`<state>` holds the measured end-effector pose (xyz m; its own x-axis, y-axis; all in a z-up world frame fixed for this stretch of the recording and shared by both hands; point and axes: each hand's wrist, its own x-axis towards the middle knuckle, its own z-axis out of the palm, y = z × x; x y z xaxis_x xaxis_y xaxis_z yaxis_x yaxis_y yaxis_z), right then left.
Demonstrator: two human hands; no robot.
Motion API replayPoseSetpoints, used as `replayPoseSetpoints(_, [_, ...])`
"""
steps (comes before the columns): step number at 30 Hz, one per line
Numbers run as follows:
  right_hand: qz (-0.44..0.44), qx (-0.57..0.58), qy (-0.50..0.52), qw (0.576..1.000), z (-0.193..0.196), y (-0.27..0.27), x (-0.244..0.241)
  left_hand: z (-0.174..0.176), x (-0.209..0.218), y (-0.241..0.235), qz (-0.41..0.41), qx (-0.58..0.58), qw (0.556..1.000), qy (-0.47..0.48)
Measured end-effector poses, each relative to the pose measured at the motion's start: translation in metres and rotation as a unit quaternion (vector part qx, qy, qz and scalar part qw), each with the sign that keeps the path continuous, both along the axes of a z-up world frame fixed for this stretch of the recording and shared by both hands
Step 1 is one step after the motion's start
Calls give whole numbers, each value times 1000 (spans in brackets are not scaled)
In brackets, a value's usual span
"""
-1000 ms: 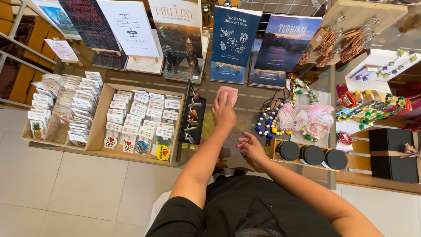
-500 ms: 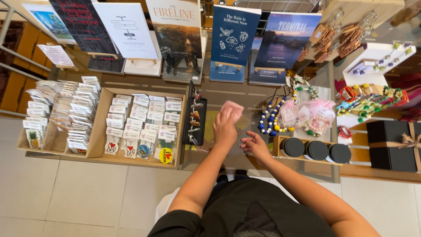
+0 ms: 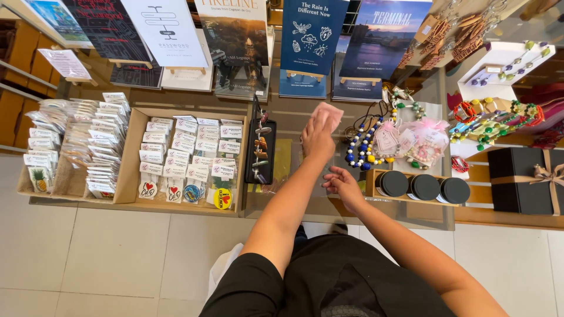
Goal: Wiping down gift shop items with a cloth and organizing them in a display area.
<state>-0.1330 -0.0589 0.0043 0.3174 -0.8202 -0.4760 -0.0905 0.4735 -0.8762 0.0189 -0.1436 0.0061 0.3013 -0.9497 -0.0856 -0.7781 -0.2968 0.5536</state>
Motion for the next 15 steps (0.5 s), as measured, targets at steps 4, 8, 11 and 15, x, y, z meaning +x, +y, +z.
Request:
replayPoseSetpoints(4, [30,11,-5,999,-5,0,-9,-7,-2,20,-24,7,1000,-12])
replayPoseSetpoints(8, [72,17,-11,997,-12,1,-24,-10,-10,50,-30,-40,997,-52])
replayPoseSetpoints(11, [97,24,-21,995,-17,7,-41,-15,-22,73,-25,-38,997,-55])
replayPoseSetpoints(15, [117,50,-37,991,-13,15,-61,-18,-36,98,-11,-36,997,-72])
